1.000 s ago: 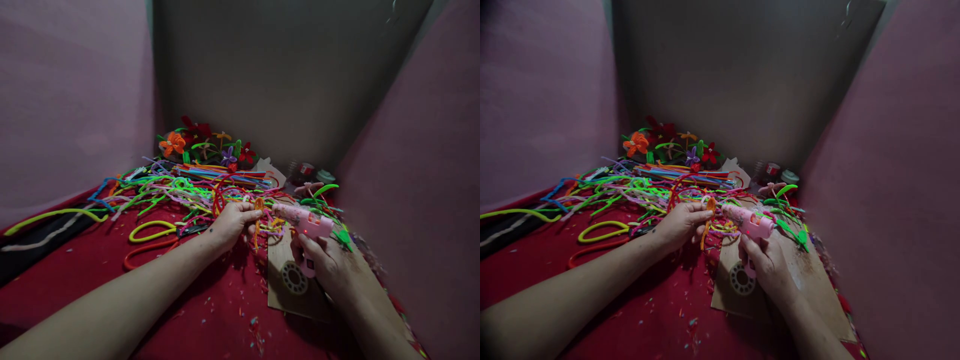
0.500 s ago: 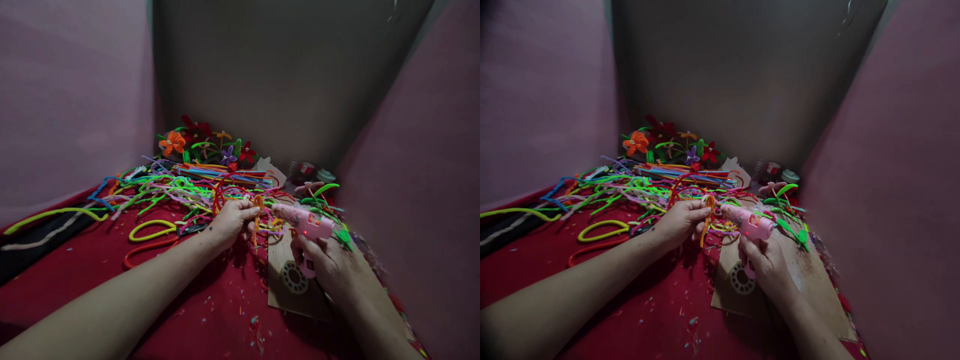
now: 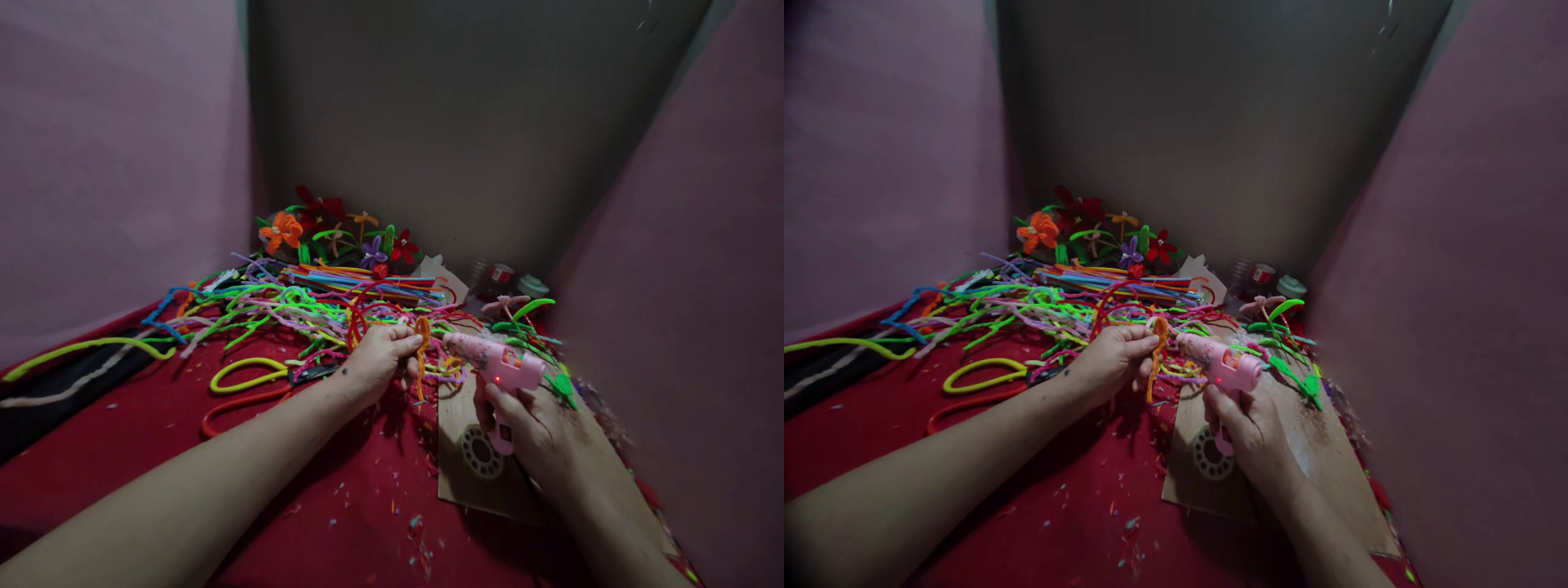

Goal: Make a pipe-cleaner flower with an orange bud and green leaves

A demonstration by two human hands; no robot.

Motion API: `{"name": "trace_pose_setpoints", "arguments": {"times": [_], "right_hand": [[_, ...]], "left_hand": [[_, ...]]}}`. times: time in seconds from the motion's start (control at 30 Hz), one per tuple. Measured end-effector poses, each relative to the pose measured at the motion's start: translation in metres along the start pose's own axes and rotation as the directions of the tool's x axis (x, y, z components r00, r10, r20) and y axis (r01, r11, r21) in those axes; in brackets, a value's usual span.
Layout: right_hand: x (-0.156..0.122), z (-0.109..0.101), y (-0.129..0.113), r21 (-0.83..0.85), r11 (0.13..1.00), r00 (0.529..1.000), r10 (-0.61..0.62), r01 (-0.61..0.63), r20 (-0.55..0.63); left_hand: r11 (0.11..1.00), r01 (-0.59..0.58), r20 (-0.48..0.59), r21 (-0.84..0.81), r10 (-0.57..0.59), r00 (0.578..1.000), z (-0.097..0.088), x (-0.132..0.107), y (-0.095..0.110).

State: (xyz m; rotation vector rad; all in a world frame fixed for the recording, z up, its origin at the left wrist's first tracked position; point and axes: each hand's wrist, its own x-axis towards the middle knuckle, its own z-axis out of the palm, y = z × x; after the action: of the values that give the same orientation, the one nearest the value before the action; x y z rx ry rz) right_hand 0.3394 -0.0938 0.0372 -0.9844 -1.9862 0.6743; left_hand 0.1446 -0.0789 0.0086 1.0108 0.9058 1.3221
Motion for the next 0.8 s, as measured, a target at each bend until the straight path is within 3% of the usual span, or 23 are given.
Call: {"name": "trace_pose_setpoints", "arguments": {"times": [0.23,0.4,0.57,0.8], "right_hand": [[0.001,-0.003,-0.007,0.111,0.985,0.984,0.121,-0.136,0.128],[-0.004,0.003,0.012,0.145,0.969,0.979,0.191,-0.199,0.071],[-0.007,0.004,0.020,0.143,0.968,0.978,0.195,-0.205,0.080],[-0.006,0.004,0.010,0.145,0.977,0.985,0.144,-0.157,0.100]], "left_hand": [[1.000,0.015,-0.017,-0.004,-0.015,1.000,0.003,-0.003,0.005],[1.000,0.003,-0.030,0.013,-0.002,1.000,0.003,-0.003,0.006],[1.000,0.009,-0.031,0.027,-0.008,0.999,0.003,-0.002,0.005],[0.999,0.017,-0.052,0.050,-0.014,0.999,0.003,-0.003,0.006]]}}
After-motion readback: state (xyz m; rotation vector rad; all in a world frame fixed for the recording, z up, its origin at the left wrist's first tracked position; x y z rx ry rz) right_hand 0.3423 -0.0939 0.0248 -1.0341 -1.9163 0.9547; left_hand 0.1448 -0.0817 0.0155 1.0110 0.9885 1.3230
